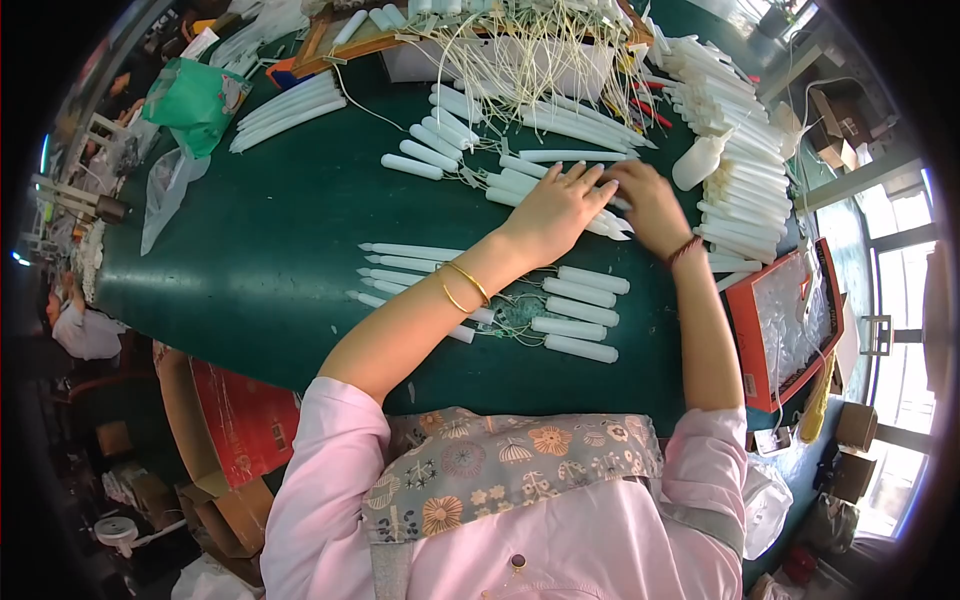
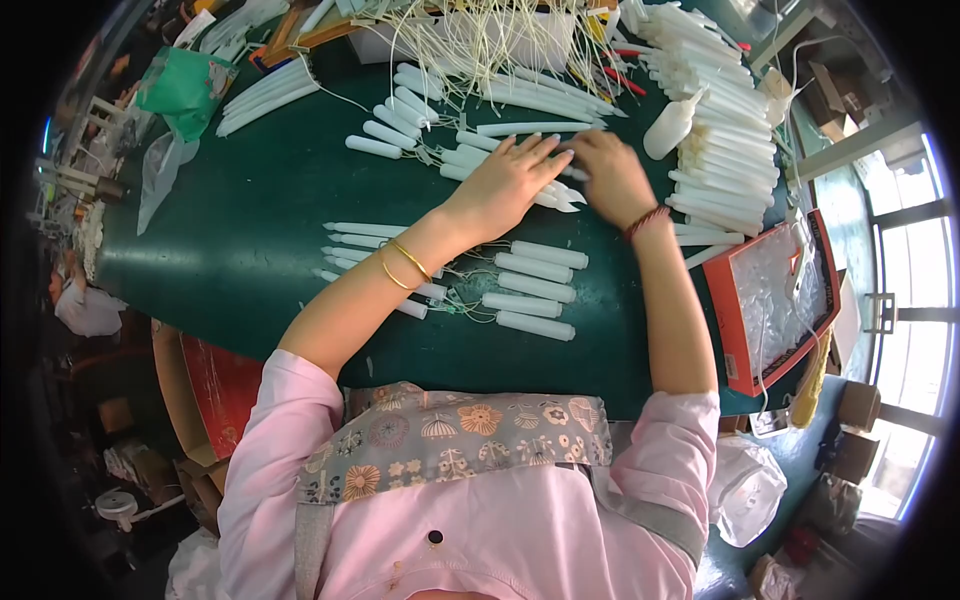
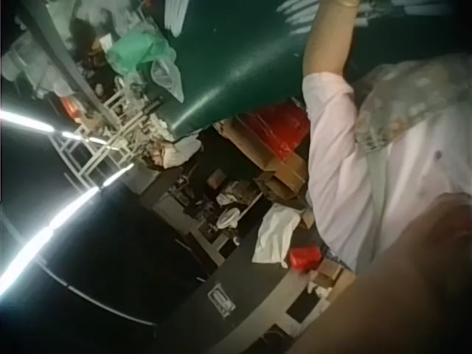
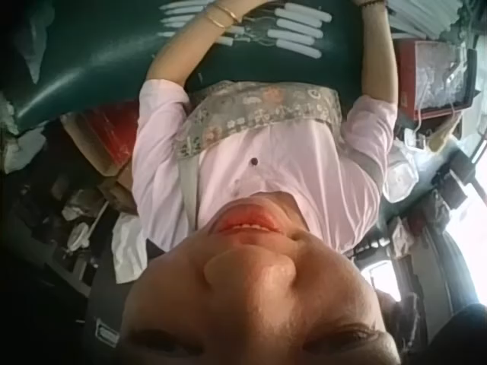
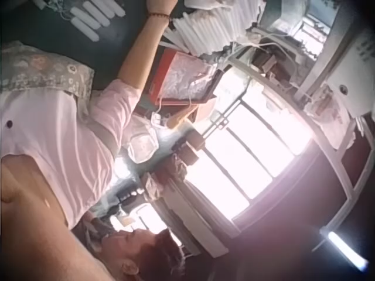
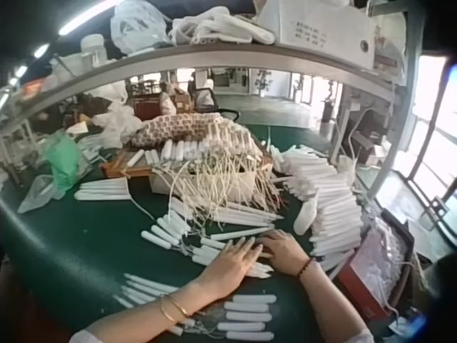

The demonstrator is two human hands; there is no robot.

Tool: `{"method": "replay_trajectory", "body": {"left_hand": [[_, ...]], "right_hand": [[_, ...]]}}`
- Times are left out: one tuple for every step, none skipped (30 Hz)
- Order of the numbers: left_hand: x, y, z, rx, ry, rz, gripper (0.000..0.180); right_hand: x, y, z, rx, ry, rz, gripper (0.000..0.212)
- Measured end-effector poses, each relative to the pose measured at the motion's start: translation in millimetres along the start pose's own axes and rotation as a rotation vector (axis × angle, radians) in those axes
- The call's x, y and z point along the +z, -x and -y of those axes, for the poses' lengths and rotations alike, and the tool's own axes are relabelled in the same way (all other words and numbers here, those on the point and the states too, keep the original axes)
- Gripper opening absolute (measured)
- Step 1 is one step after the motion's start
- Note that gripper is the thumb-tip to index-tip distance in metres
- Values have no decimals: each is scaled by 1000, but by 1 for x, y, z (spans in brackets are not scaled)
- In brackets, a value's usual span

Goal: Assembling small white plastic tubes by attaching green wires and applying glue from a bottle.

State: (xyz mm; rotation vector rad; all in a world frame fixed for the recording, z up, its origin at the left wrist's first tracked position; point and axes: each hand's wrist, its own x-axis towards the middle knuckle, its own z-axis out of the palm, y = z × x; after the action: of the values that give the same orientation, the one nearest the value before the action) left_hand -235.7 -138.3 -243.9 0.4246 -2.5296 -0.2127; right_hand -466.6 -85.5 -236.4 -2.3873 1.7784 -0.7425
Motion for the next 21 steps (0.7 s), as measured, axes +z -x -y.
{"method": "replay_trajectory", "body": {"left_hand": [[-3,1,-1,10,-8,-10,47],[-9,-1,-3,15,-10,-16,47],[-17,3,-4,17,87,-48,46],[-35,9,-4,5,73,-49,46],[-49,12,-4,10,220,-165,42],[-64,16,-5,11,368,-278,38],[-83,15,-9,-76,417,-333,32],[-103,14,-12,-165,463,-383,26],[-118,13,-11,-238,685,-489,22],[-134,11,-8,-315,903,-598,20],[-152,6,-5,-296,949,-630,23],[-169,2,-3,-281,994,-664,26],[-186,-1,-1,-262,1002,-660,28],[-201,-5,1,-241,1008,-662,31],[-213,-7,-2,-255,960,-595,37],[-220,-16,-17,-259,961,-596,37],[-219,-28,-36,-325,976,-669,34],[-215,-35,-47,-387,999,-738,31],[-211,-38,-47,-389,1057,-727,37],[-208,-41,-52,-358,1132,-728,37],[-199,-44,-41,-82,1653,-610,37]], "right_hand": [[-13,-5,-5,68,54,27,42],[-24,-7,-12,179,148,65,43],[-29,-6,-17,324,174,47,40],[-37,-13,-4,454,193,24,37],[-39,-15,5,460,190,20,37],[-35,-18,16,254,126,-57,33],[-31,-18,28,55,70,-134,30],[-20,-23,38,-68,-61,-84,24],[-7,-26,49,-65,-117,-9,24],[7,-28,55,-73,35,73,26],[27,-28,47,-23,92,58,30],[42,-28,41,24,147,45,35],[40,-30,50,29,143,43,35],[32,-33,61,-18,10,-7,47],[24,-36,73,-65,-123,-55,59],[18,-37,86,-65,-124,-52,59],[16,-36,100,-90,-527,-35,76],[16,-34,112,-104,-924,-23,94],[20,-31,123,-67,-926,-60,102],[25,-31,136,-37,-932,-93,111],[26,-32,147,126,-866,-13,100]]}}
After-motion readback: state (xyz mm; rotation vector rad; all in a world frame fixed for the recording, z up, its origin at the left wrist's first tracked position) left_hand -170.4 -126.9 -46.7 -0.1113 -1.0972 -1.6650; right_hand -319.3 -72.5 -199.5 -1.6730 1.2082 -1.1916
